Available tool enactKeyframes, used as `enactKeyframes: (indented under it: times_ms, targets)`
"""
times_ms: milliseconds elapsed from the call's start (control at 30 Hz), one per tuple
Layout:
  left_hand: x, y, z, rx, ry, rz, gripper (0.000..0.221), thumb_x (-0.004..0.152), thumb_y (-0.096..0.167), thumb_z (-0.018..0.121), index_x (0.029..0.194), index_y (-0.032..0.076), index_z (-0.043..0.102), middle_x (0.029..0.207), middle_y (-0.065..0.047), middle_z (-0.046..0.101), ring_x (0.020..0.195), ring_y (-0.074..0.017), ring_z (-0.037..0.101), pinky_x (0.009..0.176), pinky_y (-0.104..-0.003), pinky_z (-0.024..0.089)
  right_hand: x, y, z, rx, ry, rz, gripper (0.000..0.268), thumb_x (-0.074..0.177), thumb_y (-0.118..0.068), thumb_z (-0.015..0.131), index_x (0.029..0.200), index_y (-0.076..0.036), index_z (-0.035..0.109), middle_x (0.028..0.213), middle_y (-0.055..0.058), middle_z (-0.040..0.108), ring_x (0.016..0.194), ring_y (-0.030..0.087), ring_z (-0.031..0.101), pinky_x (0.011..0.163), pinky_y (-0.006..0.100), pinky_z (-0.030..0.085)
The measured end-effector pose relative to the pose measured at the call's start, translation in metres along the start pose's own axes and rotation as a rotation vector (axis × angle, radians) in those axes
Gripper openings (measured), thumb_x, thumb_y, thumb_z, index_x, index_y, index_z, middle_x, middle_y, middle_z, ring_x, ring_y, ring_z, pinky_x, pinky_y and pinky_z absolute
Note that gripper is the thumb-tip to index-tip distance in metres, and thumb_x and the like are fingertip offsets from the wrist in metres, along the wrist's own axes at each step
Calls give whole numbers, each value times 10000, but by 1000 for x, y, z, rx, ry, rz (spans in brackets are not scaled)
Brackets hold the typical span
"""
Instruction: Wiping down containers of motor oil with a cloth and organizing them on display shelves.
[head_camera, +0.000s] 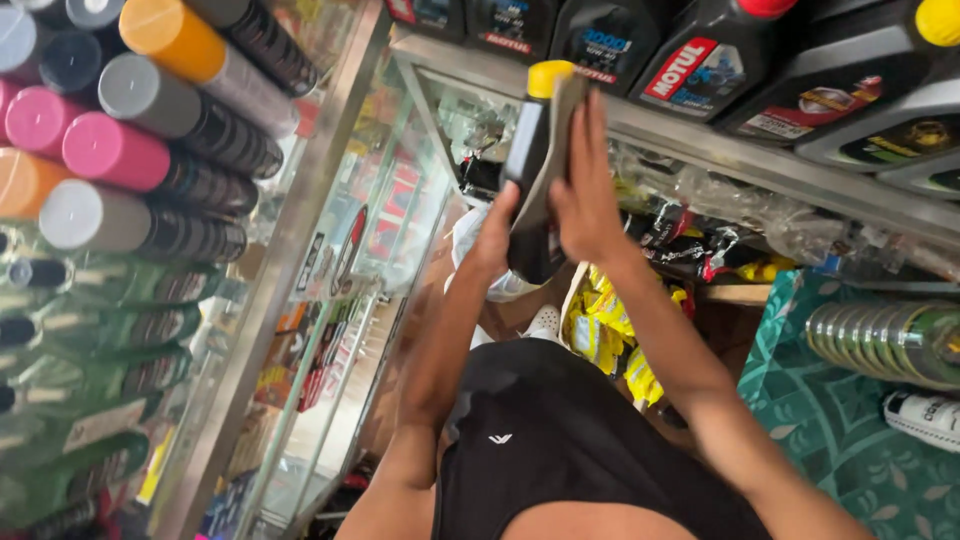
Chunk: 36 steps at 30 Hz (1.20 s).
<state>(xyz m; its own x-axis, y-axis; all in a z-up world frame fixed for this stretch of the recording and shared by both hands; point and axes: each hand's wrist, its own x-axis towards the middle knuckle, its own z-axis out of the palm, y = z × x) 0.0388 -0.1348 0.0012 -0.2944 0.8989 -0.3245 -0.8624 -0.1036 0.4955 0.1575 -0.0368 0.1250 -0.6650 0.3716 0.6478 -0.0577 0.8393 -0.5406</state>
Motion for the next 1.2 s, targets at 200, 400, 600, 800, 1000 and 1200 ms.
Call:
enactKeyframes:
  times_ms: [200, 400, 600, 800, 1000, 1200]
  targets:
    - [-70, 20, 35, 53, -58, -15, 663, 995, 578, 503, 1385, 47, 574, 1195, -141, 685, 975, -247, 657, 880, -395, 543, -10, -54, 13, -60, -84, -72, 523, 1179, -353, 316, 1663, -158, 280, 1764, 66, 78, 1650, 395, -31, 1390, 625, 22]
    - [-87, 47, -3, -267, -483, 15, 804, 1029, 701, 401, 1455, 31, 524, 1318, -143, 686, 1153, -303, 699, 1066, -450, 548, -103, -92, 49, -226, -167, -126, 600, 1090, -367, 414, 1614, -78, 377, 1690, 238, 239, 1534, 538, 167, 1226, 586, 181]
    - [-109, 29, -75, 36, 56, 69, 835, 922, 584, 759, 1549, 133, 441, 1508, -253, 499, 1311, -385, 579, 1134, -549, 447, -60, -113, 68, -123, -132, 32, 680, 1119, -427, 341, 1680, -83, 170, 1733, 201, 15, 1584, 431, -22, 1292, 564, 67]
    - [-170, 47, -75, -67, 165, -125, 826, 898, 665, 720, 1389, 10, 608, 1373, -264, 603, 1186, -386, 640, 1019, -521, 525, -49, -164, 94, -150, -105, -10, 658, 1155, -356, 376, 1677, -11, 173, 1731, 218, 21, 1586, 466, -3, 1304, 568, 67]
    - [-182, 61, -99, 91, 218, -50, 905, 860, 625, 758, 1515, 61, 489, 1462, -227, 558, 1260, -376, 609, 1058, -507, 501, -94, -202, 112, -200, -212, -50, 671, 1124, -391, 398, 1658, -14, 248, 1726, 215, 76, 1562, 493, 11, 1261, 575, 88]
    - [-203, 50, -108, -166, 41, -27, 616, 995, 539, 663, 1342, 30, 653, 1323, -234, 662, 1176, -335, 683, 1071, -464, 525, -70, -203, 113, -150, -216, -14, 689, 1104, -470, 305, 1681, -119, 166, 1743, 143, 26, 1587, 397, -17, 1301, 529, 44]
